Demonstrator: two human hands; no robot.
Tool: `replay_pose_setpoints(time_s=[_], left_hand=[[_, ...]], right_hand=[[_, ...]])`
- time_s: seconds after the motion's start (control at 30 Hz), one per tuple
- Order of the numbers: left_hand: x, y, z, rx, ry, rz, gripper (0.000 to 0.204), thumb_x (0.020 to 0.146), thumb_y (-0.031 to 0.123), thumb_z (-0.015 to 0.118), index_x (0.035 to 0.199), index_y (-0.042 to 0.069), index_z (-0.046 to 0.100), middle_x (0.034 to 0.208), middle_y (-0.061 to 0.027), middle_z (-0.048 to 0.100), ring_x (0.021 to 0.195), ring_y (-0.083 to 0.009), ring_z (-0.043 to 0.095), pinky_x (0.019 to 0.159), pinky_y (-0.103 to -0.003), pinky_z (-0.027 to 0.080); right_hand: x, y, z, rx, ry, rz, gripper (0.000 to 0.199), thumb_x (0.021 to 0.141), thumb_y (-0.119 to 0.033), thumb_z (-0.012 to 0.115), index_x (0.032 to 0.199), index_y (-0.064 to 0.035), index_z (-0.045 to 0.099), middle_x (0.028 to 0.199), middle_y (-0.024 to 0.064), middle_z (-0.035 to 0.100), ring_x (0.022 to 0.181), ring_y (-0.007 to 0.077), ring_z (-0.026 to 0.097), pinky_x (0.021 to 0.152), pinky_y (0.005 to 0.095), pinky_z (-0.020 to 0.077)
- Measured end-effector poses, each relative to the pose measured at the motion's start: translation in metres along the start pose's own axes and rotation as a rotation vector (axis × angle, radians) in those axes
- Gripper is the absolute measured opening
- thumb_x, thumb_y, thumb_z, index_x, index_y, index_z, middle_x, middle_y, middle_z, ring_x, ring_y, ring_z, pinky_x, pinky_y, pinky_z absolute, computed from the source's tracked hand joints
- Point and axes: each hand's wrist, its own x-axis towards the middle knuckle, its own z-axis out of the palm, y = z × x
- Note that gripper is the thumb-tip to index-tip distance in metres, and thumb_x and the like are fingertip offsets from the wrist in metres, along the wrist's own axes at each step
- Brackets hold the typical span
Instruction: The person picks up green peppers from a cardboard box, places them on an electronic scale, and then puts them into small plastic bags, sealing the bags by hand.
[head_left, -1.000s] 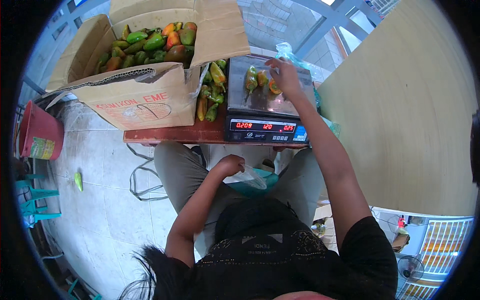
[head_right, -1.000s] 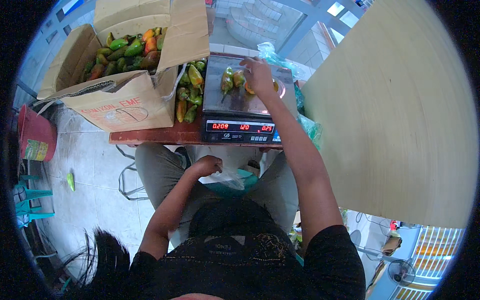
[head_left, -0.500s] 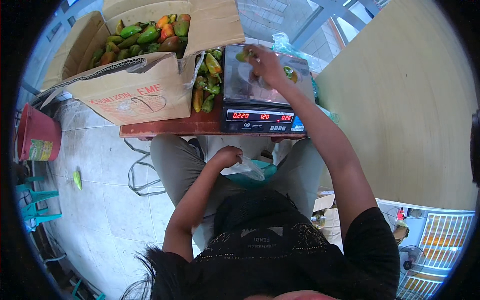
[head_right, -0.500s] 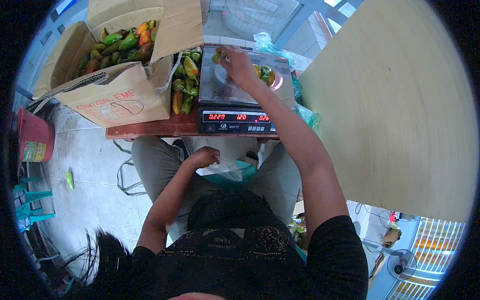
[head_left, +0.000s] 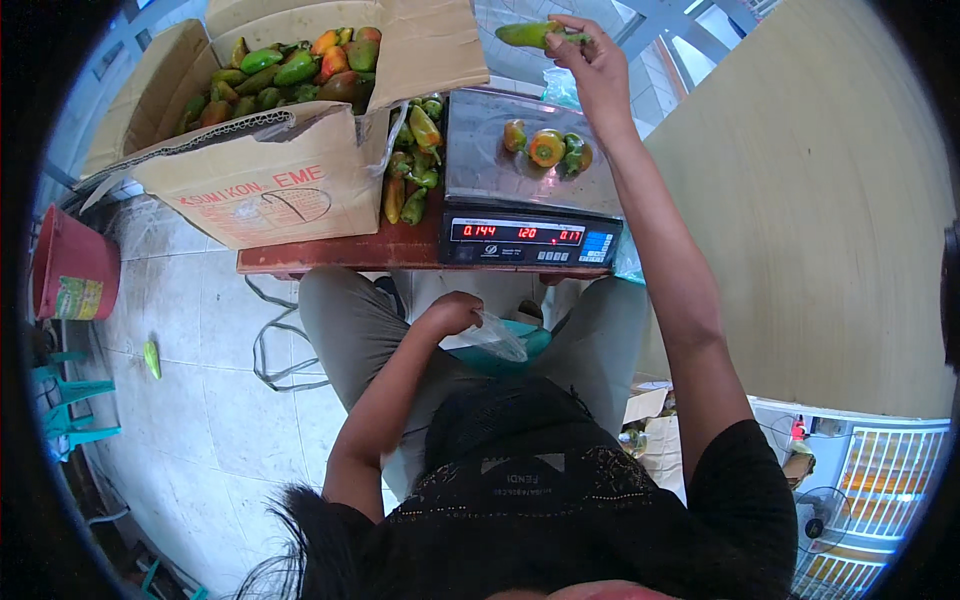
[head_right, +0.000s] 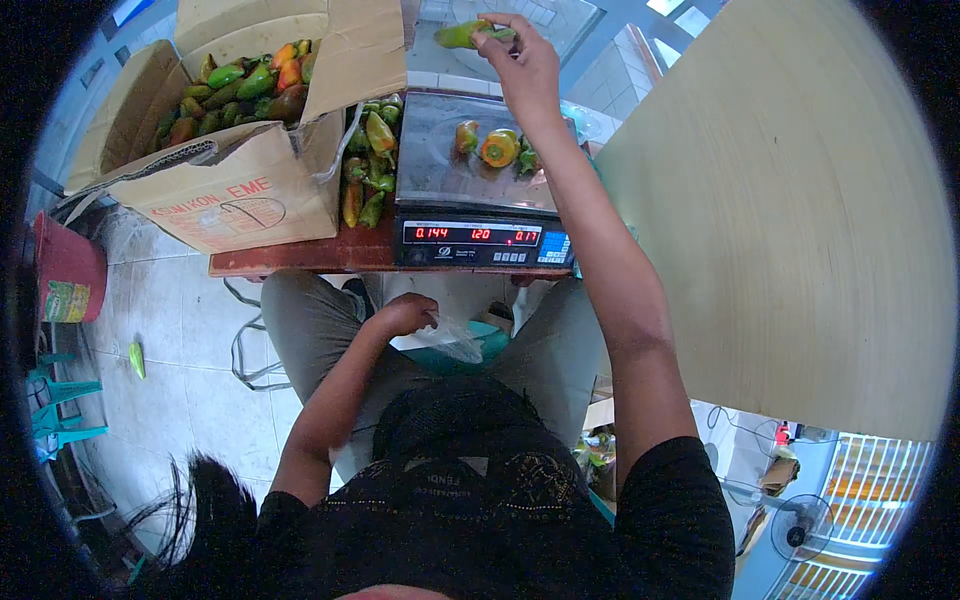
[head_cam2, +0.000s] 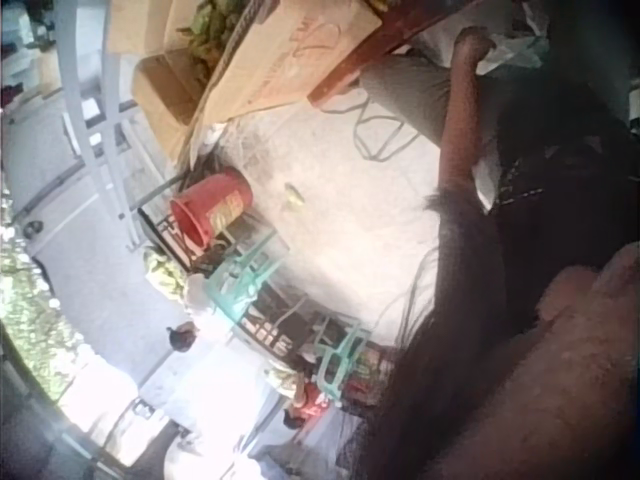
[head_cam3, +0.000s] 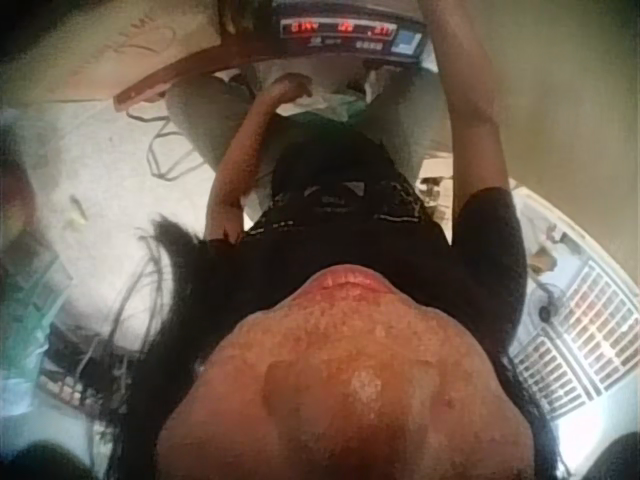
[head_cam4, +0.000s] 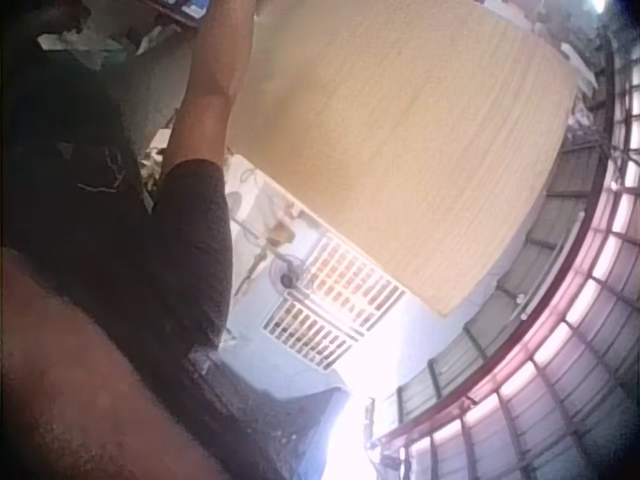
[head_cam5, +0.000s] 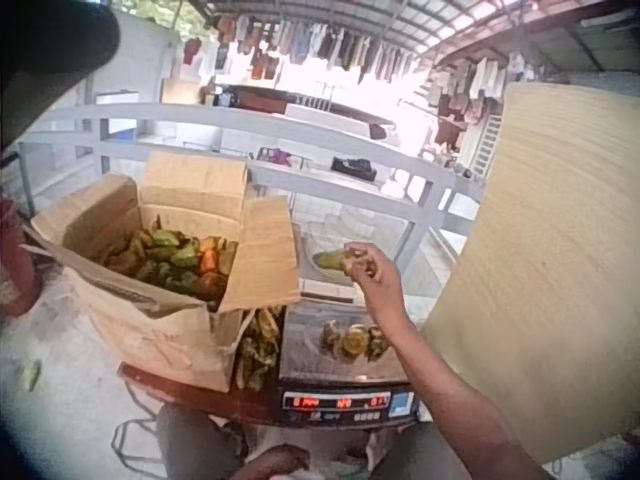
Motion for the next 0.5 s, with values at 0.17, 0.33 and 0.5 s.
replay_pose_setpoints(time_s=[0.17,0.33,0.5], left_hand=[[-0.002,0.003,-0.001,-0.001,0.007,0.006,0.021,0.066,0.022,0.06,0.08,0.006,0.06,0.084,-0.0151,0.059,0.082,-0.0327,0.055,0.071,-0.04,0.044],[0.005,-0.001,0.001,0.066,0.042,0.065,0.02,0.066,0.021,0.06,0.078,0.005,0.06,0.082,-0.0147,0.059,0.081,-0.0326,0.055,0.071,-0.041,0.044],[0.006,-0.012,0.007,0.092,0.068,0.16,0.019,0.067,0.021,0.06,0.078,0.005,0.059,0.081,-0.0144,0.059,0.081,-0.0322,0.056,0.071,-0.041,0.043]], right_hand=[[0.0,-0.011,0.003,-0.095,-0.064,-0.025,0.027,0.081,-0.017,0.059,0.105,-0.0049,0.055,0.079,0.0028,0.058,0.072,0.0091,0.055,0.063,0.0215,0.0424],[-0.033,0.024,0.023,-0.423,-0.093,-0.168,0.025,0.072,-0.013,0.062,0.096,-0.0055,0.056,0.076,0.0121,0.057,0.067,0.0235,0.054,0.063,0.0336,0.0429],[-0.084,0.036,0.046,-0.802,-0.36,-0.213,0.029,0.069,-0.008,0.061,0.097,-0.007,0.055,0.089,0.0129,0.053,0.093,0.0284,0.051,0.08,0.0393,0.0396]])
